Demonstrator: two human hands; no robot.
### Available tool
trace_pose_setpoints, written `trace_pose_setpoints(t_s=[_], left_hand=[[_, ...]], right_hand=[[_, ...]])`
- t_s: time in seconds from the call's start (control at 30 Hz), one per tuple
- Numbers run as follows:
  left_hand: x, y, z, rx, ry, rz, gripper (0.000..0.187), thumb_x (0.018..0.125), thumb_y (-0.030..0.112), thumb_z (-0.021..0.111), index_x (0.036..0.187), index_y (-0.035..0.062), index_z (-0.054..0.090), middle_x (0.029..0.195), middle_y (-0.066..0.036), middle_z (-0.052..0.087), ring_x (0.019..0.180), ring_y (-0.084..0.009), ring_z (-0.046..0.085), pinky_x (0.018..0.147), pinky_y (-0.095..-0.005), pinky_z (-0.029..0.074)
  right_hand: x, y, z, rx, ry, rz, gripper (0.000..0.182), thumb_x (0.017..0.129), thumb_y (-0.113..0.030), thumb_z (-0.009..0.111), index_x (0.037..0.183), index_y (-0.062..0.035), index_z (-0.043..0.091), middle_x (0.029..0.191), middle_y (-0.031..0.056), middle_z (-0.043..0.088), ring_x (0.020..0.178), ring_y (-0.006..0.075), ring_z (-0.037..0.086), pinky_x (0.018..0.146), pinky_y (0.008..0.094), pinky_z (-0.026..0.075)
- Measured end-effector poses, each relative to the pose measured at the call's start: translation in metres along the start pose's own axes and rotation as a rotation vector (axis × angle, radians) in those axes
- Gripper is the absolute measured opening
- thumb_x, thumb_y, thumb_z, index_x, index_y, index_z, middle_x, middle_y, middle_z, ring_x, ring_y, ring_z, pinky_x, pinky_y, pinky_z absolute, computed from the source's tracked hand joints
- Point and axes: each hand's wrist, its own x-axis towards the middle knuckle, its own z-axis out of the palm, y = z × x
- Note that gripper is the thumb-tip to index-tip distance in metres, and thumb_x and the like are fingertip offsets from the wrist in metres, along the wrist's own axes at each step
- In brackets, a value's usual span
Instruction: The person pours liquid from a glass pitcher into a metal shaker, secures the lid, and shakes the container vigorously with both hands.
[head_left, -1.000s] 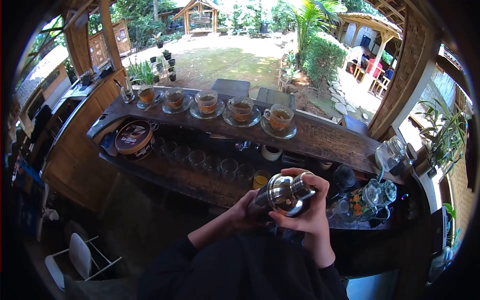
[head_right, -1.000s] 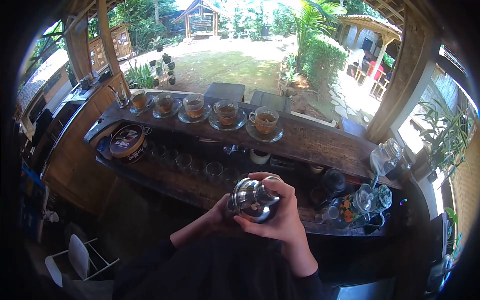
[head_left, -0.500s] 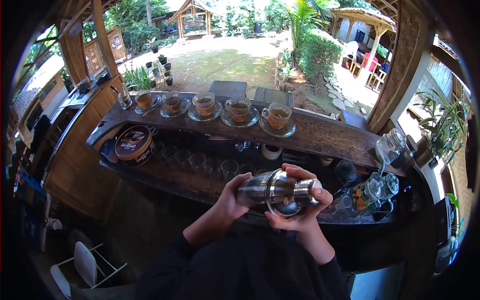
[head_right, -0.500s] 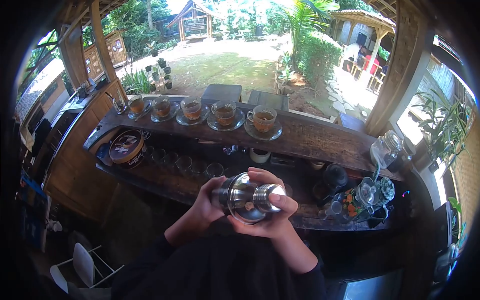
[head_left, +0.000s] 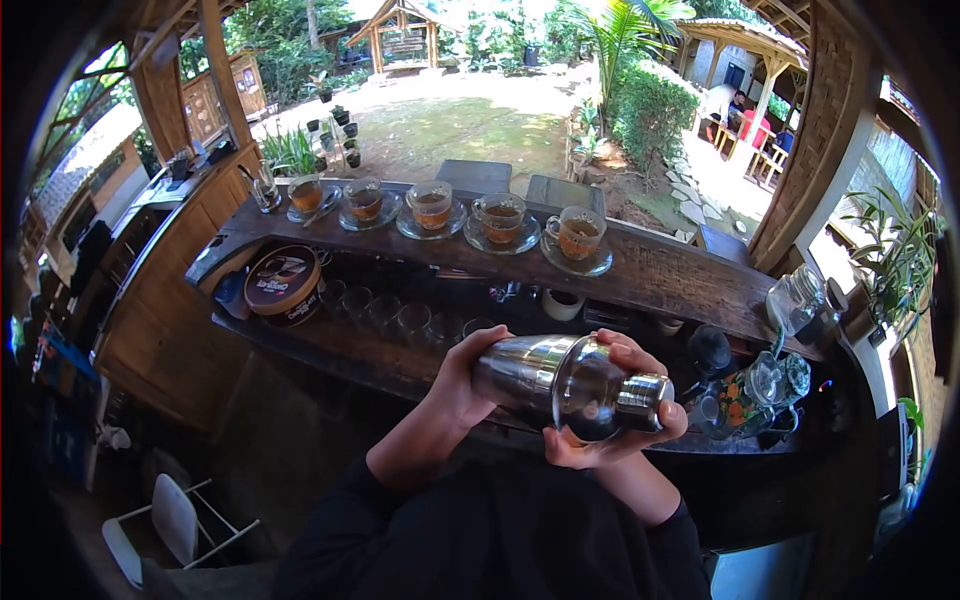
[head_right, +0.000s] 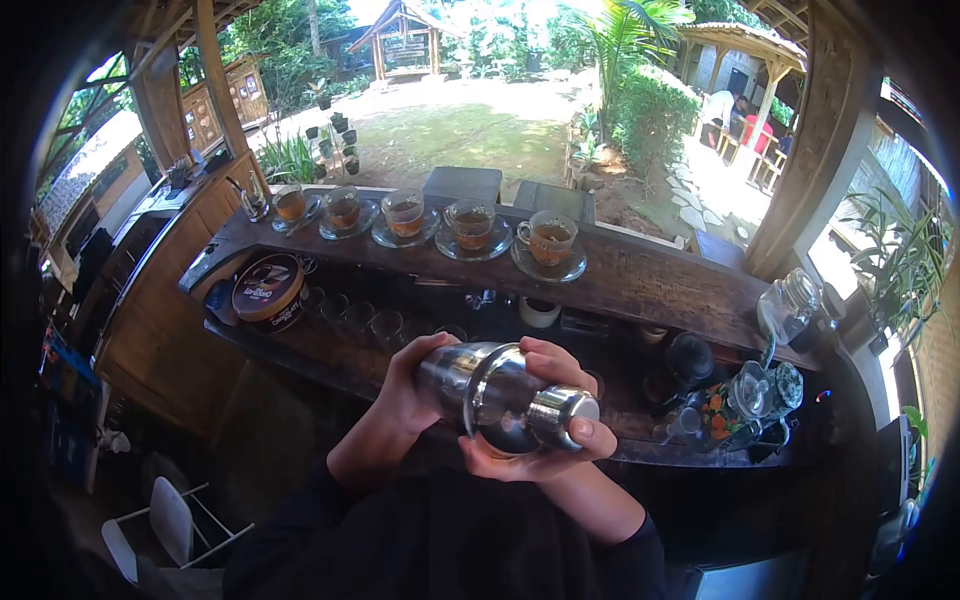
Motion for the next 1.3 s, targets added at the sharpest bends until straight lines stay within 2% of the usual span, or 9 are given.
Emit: trace_pose_setpoints(t_s=[0.17,0.2,0.33,0.53,0.83,0.93,1.03,1.17,1.3], left_hand=[[-0.013,-0.001,0.013,-0.067,0.177,0.050,0.026,0.087,0.026,0.050,0.090,0.0022,0.060,0.086,-0.012,0.065,0.080,-0.0225,0.064,0.076,-0.0362,0.051],[-0.016,-0.001,0.007,-0.059,0.058,0.073,0.021,0.087,0.025,0.056,0.091,0.0055,0.061,0.092,-0.010,0.065,0.089,-0.0216,0.062,0.081,-0.0357,0.048],[-0.021,0.003,0.007,-0.026,0.077,0.110,0.019,0.088,0.024,0.054,0.091,0.0062,0.059,0.091,-0.009,0.063,0.088,-0.0208,0.061,0.080,-0.0356,0.048],[-0.015,0.007,0.010,0.063,0.034,0.125,0.015,0.089,0.021,0.052,0.087,0.0066,0.054,0.084,-0.006,0.058,0.082,-0.0190,0.059,0.076,-0.0334,0.048],[-0.002,0.001,0.003,0.011,0.076,0.096,0.026,0.086,0.027,0.053,0.084,0.0015,0.054,0.080,-0.012,0.061,0.073,-0.0203,0.061,0.068,-0.0331,0.050],[0.012,0.011,-0.002,0.096,-0.093,0.100,0.017,0.085,0.021,0.056,0.084,0.0042,0.055,0.081,-0.006,0.058,0.079,-0.0170,0.059,0.073,-0.0315,0.049],[0.029,0.027,0.003,0.001,-0.188,0.076,0.024,0.086,0.023,0.055,0.092,0.0001,0.059,0.087,-0.012,0.064,0.082,-0.0220,0.063,0.076,-0.0350,0.052],[0.037,0.035,0.026,0.052,0.040,0.194,0.022,0.085,0.017,0.058,0.096,-0.0015,0.059,0.093,-0.013,0.065,0.083,-0.0243,0.064,0.080,-0.0367,0.051],[0.032,0.043,0.049,0.136,-0.017,0.227,0.024,0.085,0.015,0.059,0.105,0.0011,0.057,0.098,-0.012,0.060,0.093,-0.0228,0.060,0.083,-0.0364,0.050]], right_hand=[[0.016,0.002,0.004,0.017,0.005,0.009,0.094,0.057,-0.023,0.085,0.127,-0.0254,0.023,0.115,0.0207,0.049,0.102,0.0337,0.055,0.084,0.0434,0.050],[0.015,0.002,0.004,0.051,-0.030,0.017,0.097,0.057,-0.023,0.084,0.130,-0.0275,0.020,0.117,0.0199,0.047,0.105,0.0354,0.053,0.086,0.0456,0.048],[0.018,0.003,0.007,0.144,-0.028,0.015,0.095,0.056,-0.023,0.085,0.128,-0.0283,0.022,0.117,0.0201,0.048,0.104,0.0366,0.054,0.086,0.0459,0.048],[0.020,0.001,0.000,0.214,-0.055,0.046,0.092,0.055,-0.020,0.087,0.122,-0.0290,0.025,0.114,0.0203,0.049,0.103,0.0359,0.055,0.087,0.0484,0.048],[0.019,0.001,-0.012,0.215,-0.130,0.126,0.090,0.055,-0.017,0.088,0.118,-0.0300,0.025,0.111,0.0197,0.050,0.102,0.0364,0.054,0.087,0.0521,0.046],[0.021,0.012,-0.008,0.209,-0.085,0.052,0.090,0.055,-0.017,0.087,0.118,-0.0304,0.024,0.112,0.0202,0.049,0.103,0.0381,0.054,0.086,0.0524,0.046],[0.032,0.030,-0.004,0.203,-0.081,-0.051,0.091,0.056,-0.016,0.087,0.121,-0.0291,0.025,0.115,0.0210,0.048,0.105,0.0393,0.053,0.086,0.0511,0.047],[0.041,0.039,-0.002,0.190,-0.020,-0.130,0.097,0.055,-0.014,0.086,0.126,-0.0287,0.022,0.118,0.0231,0.046,0.107,0.0371,0.053,0.090,0.0500,0.046],[0.045,0.033,-0.004,0.168,0.033,-0.128,0.101,0.053,-0.015,0.086,0.127,-0.0310,0.020,0.120,0.0237,0.045,0.107,0.0362,0.053,0.094,0.0512,0.044]])
